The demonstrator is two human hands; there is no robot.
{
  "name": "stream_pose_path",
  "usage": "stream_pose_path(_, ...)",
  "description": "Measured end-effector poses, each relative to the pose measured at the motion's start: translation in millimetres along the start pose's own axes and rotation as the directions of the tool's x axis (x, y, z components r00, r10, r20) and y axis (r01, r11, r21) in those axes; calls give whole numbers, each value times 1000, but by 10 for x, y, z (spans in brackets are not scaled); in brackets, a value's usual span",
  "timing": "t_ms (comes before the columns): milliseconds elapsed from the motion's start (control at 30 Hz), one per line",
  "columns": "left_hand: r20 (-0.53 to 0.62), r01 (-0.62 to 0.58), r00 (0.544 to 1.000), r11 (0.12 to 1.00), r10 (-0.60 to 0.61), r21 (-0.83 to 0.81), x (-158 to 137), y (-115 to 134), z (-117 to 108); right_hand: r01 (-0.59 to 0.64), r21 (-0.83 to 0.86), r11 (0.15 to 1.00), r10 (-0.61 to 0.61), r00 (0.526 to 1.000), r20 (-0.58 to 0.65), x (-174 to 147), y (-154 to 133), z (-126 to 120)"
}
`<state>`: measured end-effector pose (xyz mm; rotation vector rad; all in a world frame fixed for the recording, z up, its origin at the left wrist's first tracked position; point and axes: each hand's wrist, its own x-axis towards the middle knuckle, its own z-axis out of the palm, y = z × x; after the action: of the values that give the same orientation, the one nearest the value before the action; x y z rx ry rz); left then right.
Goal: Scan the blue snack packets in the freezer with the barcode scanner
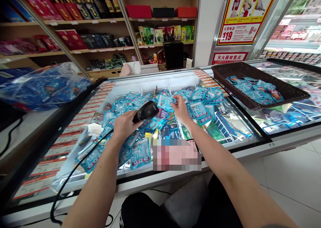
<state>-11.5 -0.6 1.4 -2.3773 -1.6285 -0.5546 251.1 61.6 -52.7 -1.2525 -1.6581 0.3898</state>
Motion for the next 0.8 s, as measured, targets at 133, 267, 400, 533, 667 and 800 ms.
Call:
stream_pose_path(133,3,-53,999,998,53,15,-4,-4,-5,22,192,981,-9,997,-72,9,29,17)
stream_pose_path(267,-5,-67,998,998,67,18,-9,-11,-4,23,267,963,3,995,-97,11,35,23)
stream_pose_path(400,-5,-68,998,998,68,7,-14,-23,5,13,264,964,15,994,-104,4,16,19)
stream_pose_path(533,-5,-66,998,998,66,6,-11,-34,18,7,255,967,19,995,-99,2,18,23)
stream_pose_path(667,-2,-63,998,998,63,11,-2,-34,22,-3,220,975,25,995,-97,1,18,24)
stream_pose_path(800,-15,-71,997,997,71,-8,-7,-27,14,17,173,985,3,994,-112,-33,-68,-22)
